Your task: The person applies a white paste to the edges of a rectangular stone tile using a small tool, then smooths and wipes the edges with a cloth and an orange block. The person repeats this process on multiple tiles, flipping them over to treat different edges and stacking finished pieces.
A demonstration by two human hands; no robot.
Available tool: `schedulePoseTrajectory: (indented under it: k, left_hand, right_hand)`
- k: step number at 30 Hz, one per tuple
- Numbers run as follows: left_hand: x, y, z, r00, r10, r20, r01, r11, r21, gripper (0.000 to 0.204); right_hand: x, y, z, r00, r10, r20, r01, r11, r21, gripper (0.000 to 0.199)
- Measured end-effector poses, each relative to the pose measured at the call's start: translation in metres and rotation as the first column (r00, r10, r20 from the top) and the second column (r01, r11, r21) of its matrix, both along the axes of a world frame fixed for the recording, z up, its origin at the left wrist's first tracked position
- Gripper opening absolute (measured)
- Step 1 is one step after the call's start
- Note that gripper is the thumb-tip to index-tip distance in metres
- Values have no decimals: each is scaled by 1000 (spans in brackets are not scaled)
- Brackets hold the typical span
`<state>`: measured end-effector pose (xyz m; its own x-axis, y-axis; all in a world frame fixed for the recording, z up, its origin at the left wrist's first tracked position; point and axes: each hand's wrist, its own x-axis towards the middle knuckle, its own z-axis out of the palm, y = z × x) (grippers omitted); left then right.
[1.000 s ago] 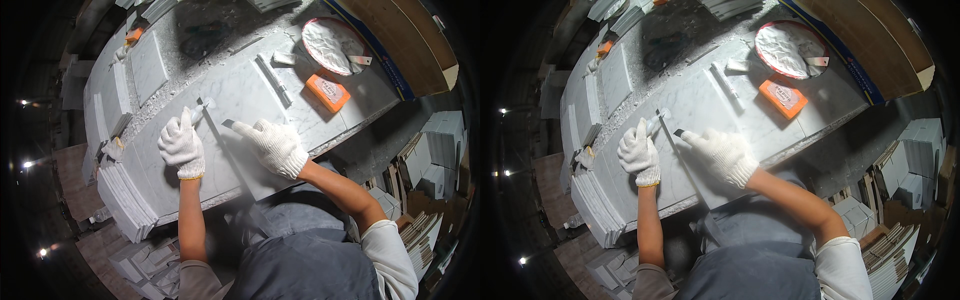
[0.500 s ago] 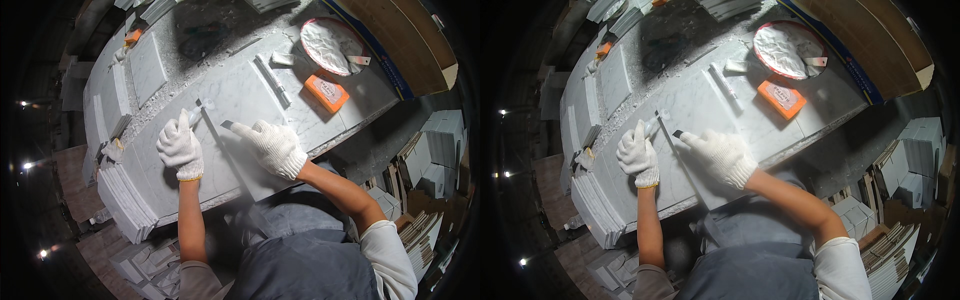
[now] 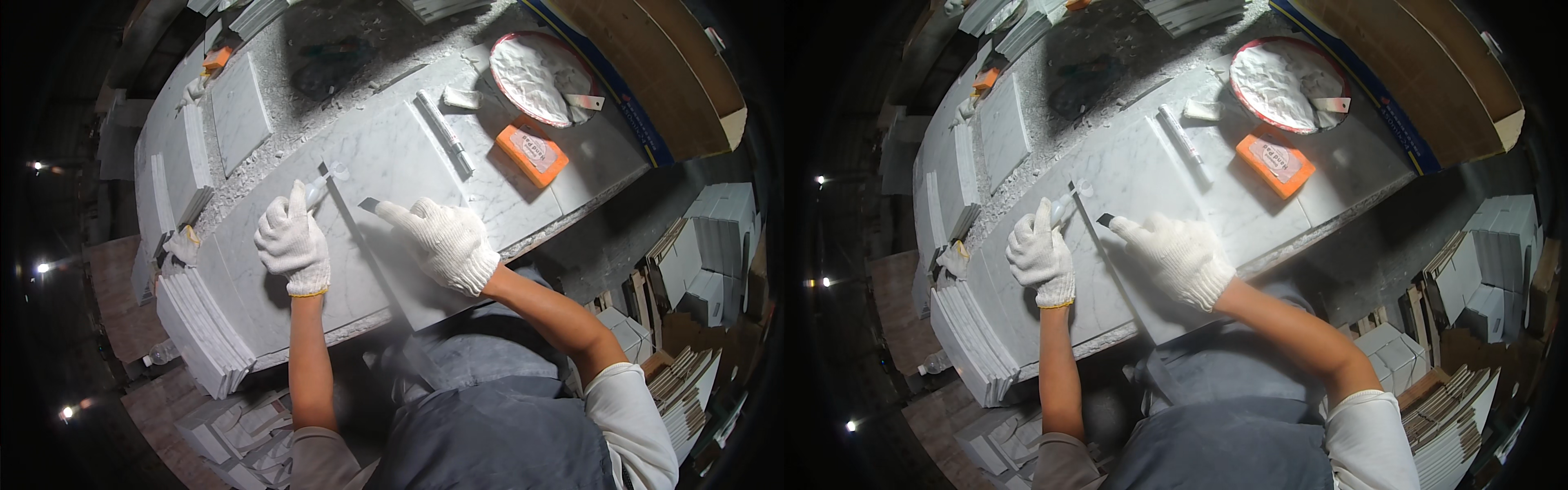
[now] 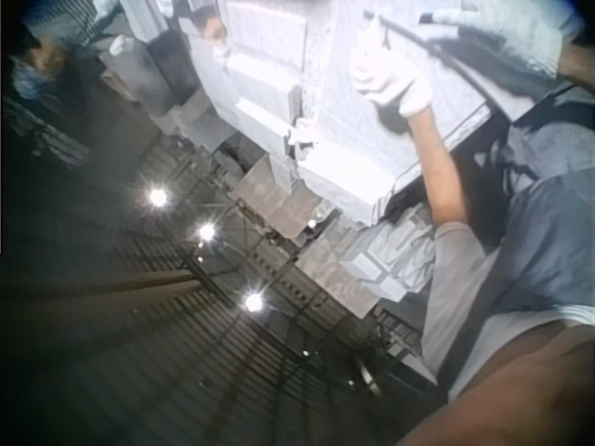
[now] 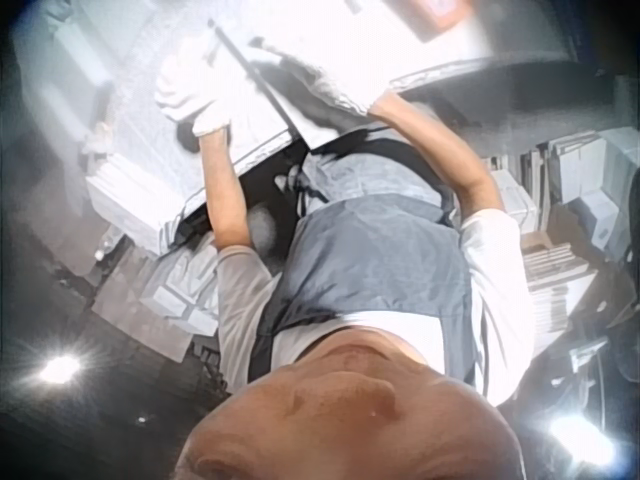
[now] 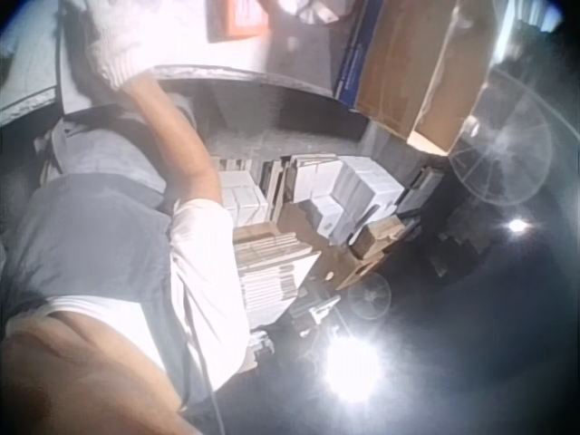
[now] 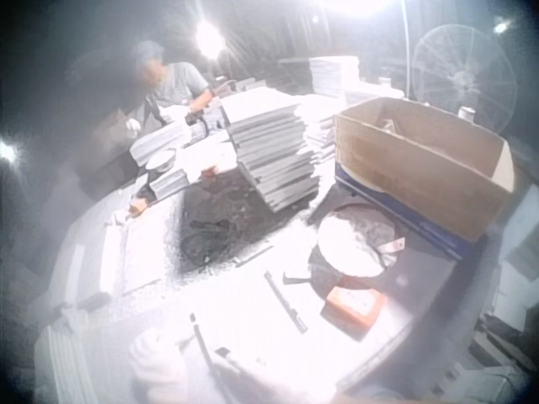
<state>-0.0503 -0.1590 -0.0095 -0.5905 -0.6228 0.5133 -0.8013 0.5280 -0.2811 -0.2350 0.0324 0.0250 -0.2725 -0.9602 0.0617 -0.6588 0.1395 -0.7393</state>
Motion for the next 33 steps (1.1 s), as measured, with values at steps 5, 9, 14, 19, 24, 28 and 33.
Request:
schedulePoseTrajectory:
  k: [5,9,14,19,24,28,33]
  left_hand:
    - [0,3,-6,991,-27,-135,27,1000,-3,46]
    - [3,9,-12,879,86,-470,69,950,304,49]
    - [17,19,-14,500,409,-763,264,768,584,47]
    - [34,32,-27,420,481,-770,173,791,588,51]
    - [41,33,-41,375,406,-833,181,849,496,52]
    - [40,35,-40,382,436,-815,133,847,515,51]
    - [38,37,-34,424,454,-783,104,835,541,52]
  right_hand:
    - [2,0,-3,998,-35,48,39,994,-104,33]
    - [3,6,-2,998,-50,-38,46,994,-96,53]
    - [-9,22,5,993,-34,113,40,998,-53,47]
    - [-28,37,7,972,-119,201,150,977,-150,42]
    - [-66,56,9,912,-307,272,354,924,-143,40]
    - [-110,66,13,844,-520,-132,478,841,-254,41]
    - [-140,55,8,744,-540,-393,537,834,-129,36]
